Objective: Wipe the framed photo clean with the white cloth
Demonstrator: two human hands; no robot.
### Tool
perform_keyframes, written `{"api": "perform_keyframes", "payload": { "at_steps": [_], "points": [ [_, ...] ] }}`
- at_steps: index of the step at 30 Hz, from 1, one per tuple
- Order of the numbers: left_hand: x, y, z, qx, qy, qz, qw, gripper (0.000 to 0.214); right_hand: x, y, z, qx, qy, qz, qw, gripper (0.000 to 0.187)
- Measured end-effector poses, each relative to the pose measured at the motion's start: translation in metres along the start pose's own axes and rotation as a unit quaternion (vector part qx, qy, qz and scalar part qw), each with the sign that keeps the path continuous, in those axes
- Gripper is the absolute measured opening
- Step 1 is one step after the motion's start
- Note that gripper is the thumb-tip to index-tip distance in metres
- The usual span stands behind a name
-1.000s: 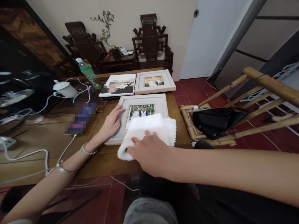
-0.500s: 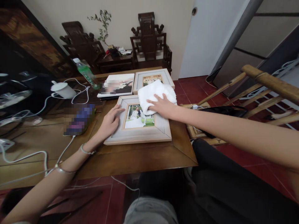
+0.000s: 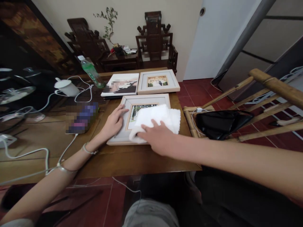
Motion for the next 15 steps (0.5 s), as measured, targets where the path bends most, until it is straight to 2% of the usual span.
{"api": "perform_keyframes", "payload": {
  "at_steps": [4, 7, 9, 11, 15],
  "points": [
    [0.0, 0.0, -0.001, 0.001, 0.005, 0.002, 1.0, 0.049, 0.03, -0.065, -0.002, -0.058, -0.005, -0.039, 0.998, 0.083],
    [0.0, 0.0, -0.002, 0.002, 0.005, 0.002, 1.0, 0.049, 0.035, -0.083, 0.0, -0.084, -0.004, -0.045, 0.995, 0.079],
    [0.0, 0.0, -0.003, 0.003, 0.005, -0.002, 1.0, 0.049, 0.028, -0.07, 0.001, -0.082, 0.005, -0.059, 0.995, 0.075],
    [0.0, 0.0, -0.003, 0.003, 0.004, -0.005, 1.0, 0.049, 0.013, -0.042, 0.002, -0.07, 0.014, -0.067, 0.995, 0.072],
    [0.0, 0.0, -0.004, 0.0, 0.005, -0.002, 1.0, 0.049, -0.022, 0.024, 0.01, -0.032, 0.025, -0.005, 0.999, 0.063]
  ]
}}
Point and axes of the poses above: each hand's wrist, its own x-axis towards the middle knuckle, its own z-axis out of the back of the hand, y = z × x, the point moved 4 cm from there along x, towards the middle knuckle, and after that the axes turned 13 degrees about y, right-handed, at the moved point
